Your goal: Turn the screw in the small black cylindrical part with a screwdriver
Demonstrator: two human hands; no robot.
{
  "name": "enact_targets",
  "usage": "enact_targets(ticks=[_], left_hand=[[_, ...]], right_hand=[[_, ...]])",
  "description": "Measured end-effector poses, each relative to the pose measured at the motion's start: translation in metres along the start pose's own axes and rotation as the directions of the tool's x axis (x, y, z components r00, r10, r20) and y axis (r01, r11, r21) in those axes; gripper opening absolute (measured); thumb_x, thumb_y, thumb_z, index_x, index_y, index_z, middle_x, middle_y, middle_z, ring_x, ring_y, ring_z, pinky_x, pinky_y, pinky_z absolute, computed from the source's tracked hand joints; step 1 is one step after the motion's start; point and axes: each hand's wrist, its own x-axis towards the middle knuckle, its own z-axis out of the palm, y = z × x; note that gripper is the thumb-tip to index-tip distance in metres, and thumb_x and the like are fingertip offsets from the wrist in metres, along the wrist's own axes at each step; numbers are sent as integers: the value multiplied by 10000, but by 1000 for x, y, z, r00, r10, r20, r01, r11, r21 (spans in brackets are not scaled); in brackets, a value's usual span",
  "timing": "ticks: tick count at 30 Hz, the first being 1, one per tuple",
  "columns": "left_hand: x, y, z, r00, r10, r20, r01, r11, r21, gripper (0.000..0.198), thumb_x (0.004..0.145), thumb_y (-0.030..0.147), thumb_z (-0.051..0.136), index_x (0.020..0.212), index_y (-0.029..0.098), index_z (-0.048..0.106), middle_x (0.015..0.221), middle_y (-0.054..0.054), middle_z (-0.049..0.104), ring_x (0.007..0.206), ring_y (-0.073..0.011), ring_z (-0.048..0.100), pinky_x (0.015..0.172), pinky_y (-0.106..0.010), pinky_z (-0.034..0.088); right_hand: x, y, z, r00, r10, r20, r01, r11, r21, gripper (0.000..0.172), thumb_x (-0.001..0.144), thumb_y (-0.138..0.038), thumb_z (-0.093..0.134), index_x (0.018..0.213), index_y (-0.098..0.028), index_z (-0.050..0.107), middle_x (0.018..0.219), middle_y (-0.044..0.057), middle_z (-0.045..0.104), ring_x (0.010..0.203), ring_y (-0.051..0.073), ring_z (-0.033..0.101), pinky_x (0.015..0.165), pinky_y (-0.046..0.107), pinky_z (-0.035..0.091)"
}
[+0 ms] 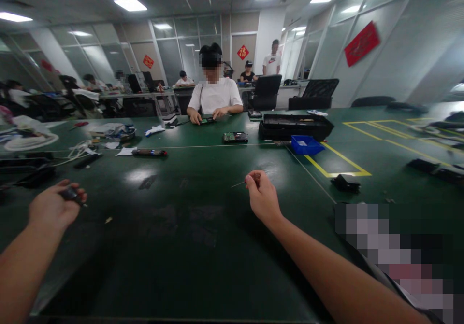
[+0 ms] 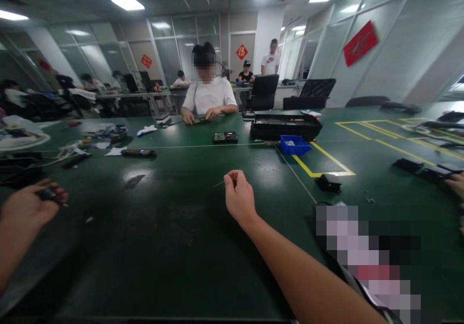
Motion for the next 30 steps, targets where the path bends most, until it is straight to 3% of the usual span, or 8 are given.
enact_targets(ticks=[4,10,16,23,26,30], left_hand=[[-14,-22,42,976,-106,190,126,987,-99,276,744,-1,452,951,159,539,769,-10,513,627,-123,507,590,-245,456],[-79,-39,110,892,-104,440,176,976,-126,379,699,40,492,1051,151,581,782,-35,543,625,-146,531,569,-241,437],[-153,-54,161,716,-44,696,141,987,-82,442,642,112,528,1075,138,614,794,-40,571,664,-152,548,597,-253,421],[-226,-75,187,512,-73,856,-21,995,97,388,745,192,504,1119,170,604,859,-65,622,737,-183,574,735,-330,429],[-238,-90,190,467,-92,880,-91,984,151,391,744,169,504,1123,180,597,867,-68,618,763,-190,569,775,-350,441],[-233,-108,187,415,-37,909,-246,957,151,378,781,157,491,1146,186,589,909,-67,607,845,-204,573,794,-351,443]], right_hand=[[0,1,0,1000,-4,-6,4,1000,-4,219,981,-415,473,980,-225,581,836,44,671,753,211,632,689,340,458],[-1,-1,-1,1000,-3,0,3,1000,-2,227,982,-420,474,986,-222,584,857,50,674,759,213,631,687,344,460],[-1,-1,-1,1000,-4,5,4,1000,-3,234,983,-429,473,989,-223,585,850,51,675,757,215,632,689,347,462],[-1,1,2,1000,-24,-17,24,1000,-8,249,980,-447,469,967,-226,584,843,48,685,746,214,631,691,340,453],[-1,0,3,999,-28,-22,28,999,-22,263,979,-462,465,965,-228,584,836,48,687,752,222,637,704,346,454],[-3,-1,3,1000,-32,0,32,999,-18,252,974,-458,473,960,-231,582,831,41,685,747,216,642,693,338,457]])
